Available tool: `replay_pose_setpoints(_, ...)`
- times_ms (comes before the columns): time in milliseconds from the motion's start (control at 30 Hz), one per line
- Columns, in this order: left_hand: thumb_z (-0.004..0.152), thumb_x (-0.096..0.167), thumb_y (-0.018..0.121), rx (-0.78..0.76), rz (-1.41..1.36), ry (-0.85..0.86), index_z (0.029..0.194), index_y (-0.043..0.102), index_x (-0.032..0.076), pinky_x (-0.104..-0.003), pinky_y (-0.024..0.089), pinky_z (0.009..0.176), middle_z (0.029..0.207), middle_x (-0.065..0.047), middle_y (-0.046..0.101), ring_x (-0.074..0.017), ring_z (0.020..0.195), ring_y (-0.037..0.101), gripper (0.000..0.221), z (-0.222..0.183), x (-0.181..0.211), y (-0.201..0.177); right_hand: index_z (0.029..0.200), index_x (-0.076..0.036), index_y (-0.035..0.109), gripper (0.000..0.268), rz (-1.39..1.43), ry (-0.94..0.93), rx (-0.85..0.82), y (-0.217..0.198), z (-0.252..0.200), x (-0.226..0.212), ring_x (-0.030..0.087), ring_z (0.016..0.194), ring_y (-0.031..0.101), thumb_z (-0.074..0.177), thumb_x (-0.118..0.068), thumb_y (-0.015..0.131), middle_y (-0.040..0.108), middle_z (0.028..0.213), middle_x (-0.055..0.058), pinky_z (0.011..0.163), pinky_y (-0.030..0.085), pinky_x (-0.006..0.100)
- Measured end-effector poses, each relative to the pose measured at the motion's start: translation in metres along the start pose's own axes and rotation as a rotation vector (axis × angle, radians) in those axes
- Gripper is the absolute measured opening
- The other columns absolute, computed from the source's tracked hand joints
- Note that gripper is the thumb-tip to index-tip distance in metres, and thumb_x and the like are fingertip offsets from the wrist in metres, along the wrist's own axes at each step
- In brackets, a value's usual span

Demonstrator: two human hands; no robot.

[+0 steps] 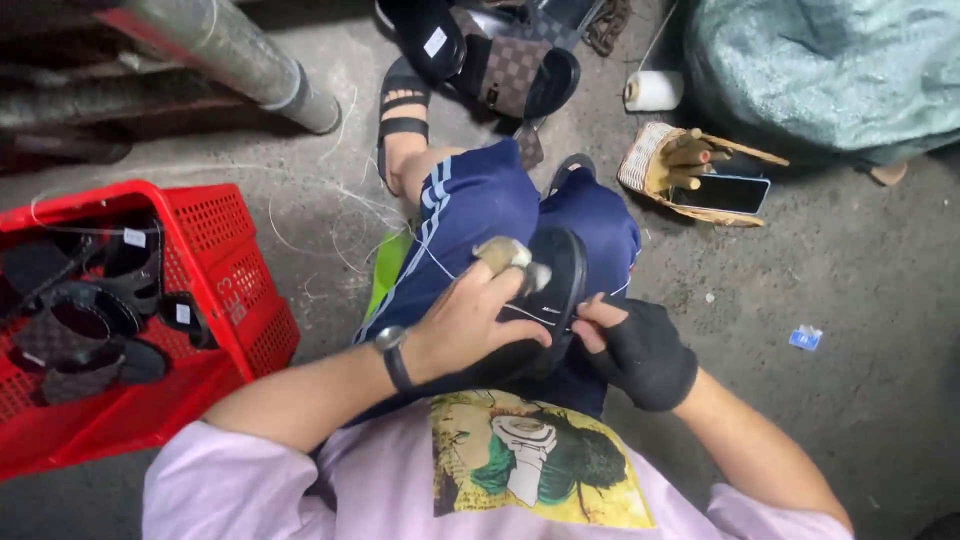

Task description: The person stitches the sole of a sandal using a large needle and thread, pulling the thread through the rubber material by hand.

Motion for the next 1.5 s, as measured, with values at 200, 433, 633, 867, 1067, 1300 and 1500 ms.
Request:
replay_pose_setpoints(200, 0.074, 0.011, 0.081, -0.012, -0.811, -0.389, 0.085, 0.069, 0.0, -0.026, 0.058, 0.067, 0.09, -0.014, 0.061, -0.0158, 0.076, 0.066, 0.019, -0.019, 0.024, -0.011, 0.099, -0.002, 0.066, 0.019, -0.008, 0.11, -0.015, -0.007, 0.005, -0.016, 0.033, 0.077, 0.07, 0.084, -0.013, 0.069, 0.07, 0.087, 0.015, 0.062, 0.057, 0.039)
replay_pose_setpoints(433, 0.084, 0.004, 0.068, 0.094, -0.697, -0.441, 0.124, 0.036, -0.013, -0.028, 0.059, 0.05, 0.076, -0.02, 0.066, -0.0229, 0.056, 0.07, 0.054, -0.024, -0.021, 0.029, 0.107, -0.007, 0.071, 0.031, 0.096, 0.114, 0.145, -0.011, 0.013, -0.03, 0.026, 0.084, 0.071, 0.077, -0.011, 0.077, 0.073, 0.096, 0.009, 0.07, 0.056, 0.033)
replay_pose_setpoints(633, 0.078, 0.025, 0.068, 0.047, -0.186, -0.333, 0.106, 0.056, 0.006, -0.026, 0.049, 0.05, 0.06, -0.008, 0.055, -0.0188, 0.059, 0.064, 0.037, -0.019, -0.012, 0.04, 0.127, -0.015, 0.062, 0.044, -0.008, 0.22, -0.305, -0.05, 0.009, -0.03, 0.034, 0.077, 0.069, 0.083, -0.014, 0.063, 0.07, 0.094, 0.014, 0.065, 0.056, 0.043)
replay_pose_setpoints(867, 0.09, 0.022, 0.052, 0.15, 0.383, 0.284, 0.067, 0.055, 0.018, -0.031, 0.045, 0.056, 0.066, -0.002, 0.046, -0.0242, 0.073, 0.058, 0.023, -0.014, 0.02, 0.034, 0.124, -0.021, 0.063, 0.044, 0.007, -0.038, -0.297, -0.059, -0.001, -0.021, 0.031, 0.069, 0.065, 0.08, -0.021, 0.061, 0.06, 0.099, 0.005, 0.056, 0.054, 0.044)
replay_pose_setpoints(1067, 0.093, 0.018, 0.057, 0.149, 0.274, 0.45, 0.07, 0.05, 0.015, -0.033, 0.041, 0.05, 0.072, -0.006, 0.042, -0.027, 0.061, 0.048, 0.024, -0.038, 0.008, 0.033, 0.102, -0.019, 0.065, 0.029, -0.09, -0.073, -0.344, -0.037, 0.017, -0.023, 0.025, 0.062, 0.063, 0.074, -0.019, 0.07, 0.062, 0.089, 0.002, 0.046, 0.053, 0.038)
replay_pose_setpoints(1300, 0.095, 0.013, 0.051, 0.19, 0.254, 0.519, 0.086, 0.054, 0.013, -0.033, 0.043, 0.049, 0.073, -0.006, 0.047, -0.0271, 0.061, 0.05, 0.009, -0.032, 0.011, 0.01, 0.126, -0.032, 0.057, 0.05, -1.68, 1.25, 0.955, -0.047, -0.179, 0.158, 0.014, 0.041, 0.037, 0.082, -0.055, 0.066, 0.034, 0.049, -0.01, 0.042, 0.042, 0.026)
replay_pose_setpoints(1500, 0.086, 0.06, 0.057, -0.104, 0.549, 0.026, 0.089, 0.057, 0.005, -0.04, 0.045, 0.05, 0.063, -0.013, 0.046, -0.0333, 0.057, 0.056, 0.055, -0.024, 0.012, -0.004, 0.129, -0.024, 0.057, 0.059, -0.727, 0.801, 0.46, -0.067, -0.142, 0.067, 0.017, 0.049, 0.052, 0.075, -0.043, 0.073, 0.052, 0.058, -0.006, 0.048, 0.048, 0.028)
Point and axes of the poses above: each hand's wrist, its own z-axis towards the middle knuckle, its own y-axis out of the palm, x = y × z, the point moved 3 cm from there along z, towards the middle knuckle
